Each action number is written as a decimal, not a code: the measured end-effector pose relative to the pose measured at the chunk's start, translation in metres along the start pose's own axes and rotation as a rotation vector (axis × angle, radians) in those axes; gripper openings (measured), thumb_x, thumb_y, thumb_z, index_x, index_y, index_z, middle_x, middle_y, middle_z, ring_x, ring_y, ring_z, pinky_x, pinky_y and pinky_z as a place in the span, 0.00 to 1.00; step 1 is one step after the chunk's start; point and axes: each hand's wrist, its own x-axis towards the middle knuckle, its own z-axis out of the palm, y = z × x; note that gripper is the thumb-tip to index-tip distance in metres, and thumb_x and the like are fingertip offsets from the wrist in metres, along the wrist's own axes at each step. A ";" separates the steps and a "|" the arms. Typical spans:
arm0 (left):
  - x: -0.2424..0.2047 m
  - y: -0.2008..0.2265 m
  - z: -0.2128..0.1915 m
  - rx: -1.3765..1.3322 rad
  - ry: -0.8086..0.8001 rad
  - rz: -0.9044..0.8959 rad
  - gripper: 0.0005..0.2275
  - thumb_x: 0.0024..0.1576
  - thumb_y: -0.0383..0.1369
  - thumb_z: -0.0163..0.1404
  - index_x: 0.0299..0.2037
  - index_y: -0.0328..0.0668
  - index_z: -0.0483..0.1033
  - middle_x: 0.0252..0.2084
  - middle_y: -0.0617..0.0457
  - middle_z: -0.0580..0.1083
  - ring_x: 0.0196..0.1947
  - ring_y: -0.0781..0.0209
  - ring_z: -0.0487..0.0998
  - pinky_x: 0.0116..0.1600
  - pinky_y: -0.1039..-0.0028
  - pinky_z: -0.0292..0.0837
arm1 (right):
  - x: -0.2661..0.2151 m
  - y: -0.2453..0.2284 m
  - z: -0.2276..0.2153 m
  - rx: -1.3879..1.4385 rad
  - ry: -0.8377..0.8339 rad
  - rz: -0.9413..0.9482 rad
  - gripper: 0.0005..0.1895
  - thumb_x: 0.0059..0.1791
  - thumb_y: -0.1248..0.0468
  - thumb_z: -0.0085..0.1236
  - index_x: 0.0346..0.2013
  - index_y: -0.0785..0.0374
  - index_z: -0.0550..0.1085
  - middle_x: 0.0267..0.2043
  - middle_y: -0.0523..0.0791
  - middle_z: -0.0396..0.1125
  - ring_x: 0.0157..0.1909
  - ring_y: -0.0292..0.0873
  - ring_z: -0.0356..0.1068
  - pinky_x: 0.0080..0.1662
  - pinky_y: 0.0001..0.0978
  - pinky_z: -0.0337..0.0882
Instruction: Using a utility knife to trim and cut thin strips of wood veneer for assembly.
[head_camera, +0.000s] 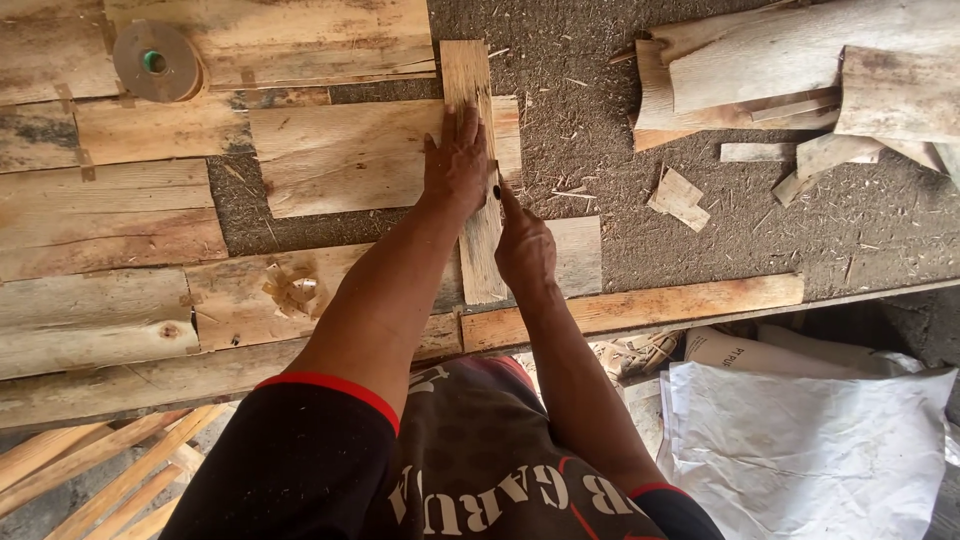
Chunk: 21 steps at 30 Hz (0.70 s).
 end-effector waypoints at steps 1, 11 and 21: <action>0.000 0.000 0.002 0.070 0.004 0.001 0.35 0.66 0.42 0.44 0.78 0.43 0.38 0.80 0.48 0.31 0.79 0.43 0.34 0.74 0.39 0.46 | -0.004 0.001 0.002 0.005 0.002 -0.006 0.35 0.53 0.75 0.39 0.74 0.49 0.58 0.51 0.52 0.74 0.12 0.27 0.52 0.11 0.21 0.57; -0.013 0.004 -0.010 0.002 -0.006 0.003 0.45 0.57 0.40 0.58 0.78 0.38 0.38 0.80 0.45 0.31 0.79 0.41 0.33 0.75 0.38 0.44 | -0.030 0.005 0.010 0.062 -0.064 0.078 0.29 0.59 0.71 0.39 0.75 0.49 0.56 0.44 0.53 0.76 0.16 0.32 0.57 0.15 0.23 0.58; -0.007 0.006 -0.006 0.070 -0.071 -0.022 0.50 0.49 0.31 0.63 0.78 0.43 0.38 0.80 0.46 0.29 0.79 0.40 0.31 0.76 0.41 0.43 | -0.049 0.017 0.032 0.055 0.001 0.022 0.41 0.51 0.78 0.44 0.76 0.48 0.51 0.50 0.54 0.75 0.21 0.34 0.65 0.16 0.24 0.62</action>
